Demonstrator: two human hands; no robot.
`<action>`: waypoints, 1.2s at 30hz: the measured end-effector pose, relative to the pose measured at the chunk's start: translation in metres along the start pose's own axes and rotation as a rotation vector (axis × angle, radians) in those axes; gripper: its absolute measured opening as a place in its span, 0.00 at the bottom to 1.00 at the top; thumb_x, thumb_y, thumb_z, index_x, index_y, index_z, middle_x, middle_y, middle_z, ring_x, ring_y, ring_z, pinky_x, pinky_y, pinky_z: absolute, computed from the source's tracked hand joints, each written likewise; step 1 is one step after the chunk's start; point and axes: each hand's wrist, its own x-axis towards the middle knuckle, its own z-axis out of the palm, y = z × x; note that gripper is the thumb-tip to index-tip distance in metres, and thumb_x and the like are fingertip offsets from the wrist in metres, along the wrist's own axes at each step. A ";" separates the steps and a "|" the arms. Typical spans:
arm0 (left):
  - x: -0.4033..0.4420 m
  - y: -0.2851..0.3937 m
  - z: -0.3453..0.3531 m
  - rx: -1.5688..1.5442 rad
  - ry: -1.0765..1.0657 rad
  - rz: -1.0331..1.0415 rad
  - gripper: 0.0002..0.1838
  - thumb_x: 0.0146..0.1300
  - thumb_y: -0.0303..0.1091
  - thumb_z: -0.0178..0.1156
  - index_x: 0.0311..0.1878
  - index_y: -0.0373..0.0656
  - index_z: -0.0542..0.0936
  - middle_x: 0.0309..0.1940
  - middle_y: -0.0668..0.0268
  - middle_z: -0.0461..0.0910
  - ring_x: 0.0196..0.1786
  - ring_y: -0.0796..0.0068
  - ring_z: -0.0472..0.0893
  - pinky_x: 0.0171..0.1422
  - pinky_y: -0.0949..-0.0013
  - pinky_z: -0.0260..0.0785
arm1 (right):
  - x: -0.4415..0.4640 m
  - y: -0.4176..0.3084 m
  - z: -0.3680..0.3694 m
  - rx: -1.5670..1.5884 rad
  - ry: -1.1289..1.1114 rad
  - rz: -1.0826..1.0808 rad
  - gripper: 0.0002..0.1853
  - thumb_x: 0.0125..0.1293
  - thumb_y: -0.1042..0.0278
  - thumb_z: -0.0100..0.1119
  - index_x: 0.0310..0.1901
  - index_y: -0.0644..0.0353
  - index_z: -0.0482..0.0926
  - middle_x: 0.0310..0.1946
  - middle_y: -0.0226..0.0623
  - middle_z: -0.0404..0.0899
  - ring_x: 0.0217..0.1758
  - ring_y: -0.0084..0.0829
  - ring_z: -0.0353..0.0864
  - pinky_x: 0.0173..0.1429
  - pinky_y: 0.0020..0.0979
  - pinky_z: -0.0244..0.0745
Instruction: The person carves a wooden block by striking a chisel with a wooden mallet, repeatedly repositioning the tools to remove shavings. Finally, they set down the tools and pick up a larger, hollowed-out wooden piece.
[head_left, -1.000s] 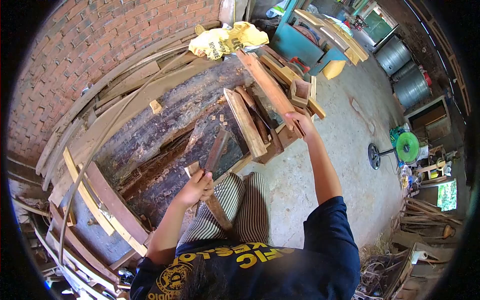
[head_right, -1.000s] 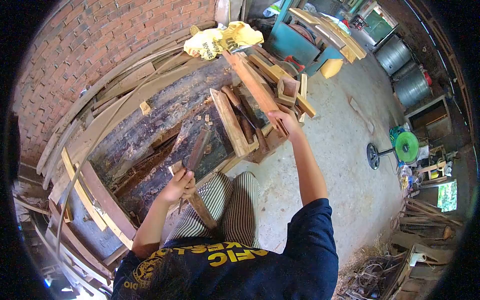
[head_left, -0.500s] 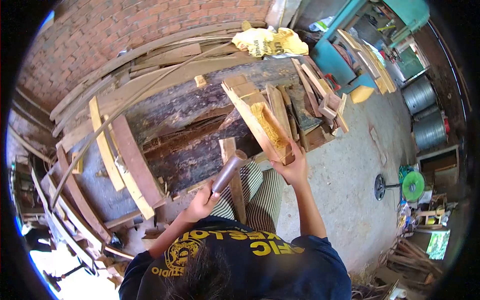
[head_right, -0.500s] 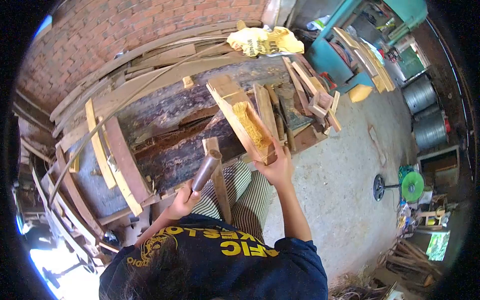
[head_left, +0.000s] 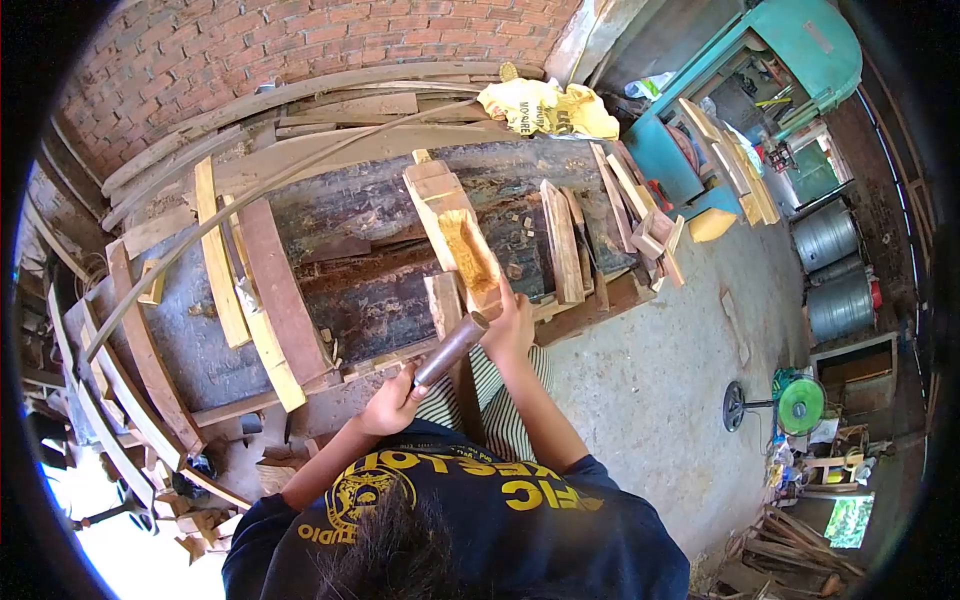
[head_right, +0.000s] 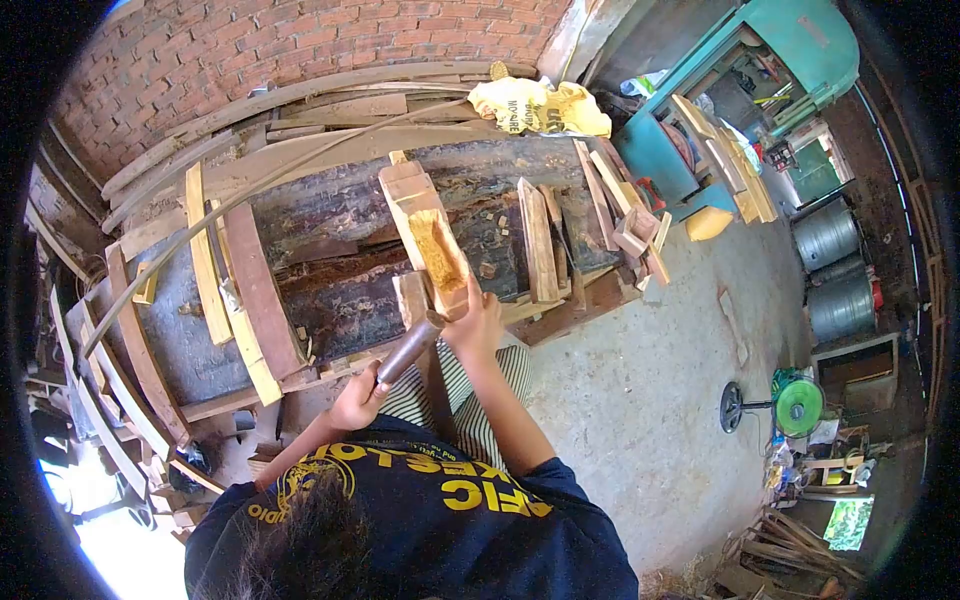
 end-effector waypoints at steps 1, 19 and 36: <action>0.000 -0.001 0.002 -0.006 0.000 0.001 0.22 0.70 0.41 0.47 0.56 0.30 0.63 0.29 0.40 0.75 0.39 0.38 0.78 0.40 0.50 0.68 | -0.001 0.000 0.005 -0.014 0.013 -0.016 0.48 0.41 0.47 0.73 0.66 0.50 0.65 0.43 0.48 0.72 0.50 0.49 0.73 0.52 0.44 0.71; -0.008 0.003 -0.003 -0.100 0.050 0.002 0.20 0.71 0.42 0.47 0.52 0.31 0.65 0.25 0.45 0.72 0.31 0.43 0.76 0.35 0.54 0.66 | -0.016 -0.040 -0.017 -0.105 -0.071 0.171 0.42 0.57 0.50 0.63 0.70 0.50 0.54 0.71 0.59 0.40 0.73 0.64 0.40 0.68 0.67 0.38; 0.000 0.022 -0.048 -0.577 0.592 0.351 0.09 0.63 0.34 0.58 0.40 0.43 0.69 0.27 0.69 0.69 0.23 0.84 0.63 0.24 0.79 0.55 | -0.152 0.012 0.003 0.472 -0.245 0.089 0.26 0.55 0.56 0.66 0.44 0.72 0.72 0.29 0.48 0.77 0.31 0.38 0.78 0.37 0.33 0.73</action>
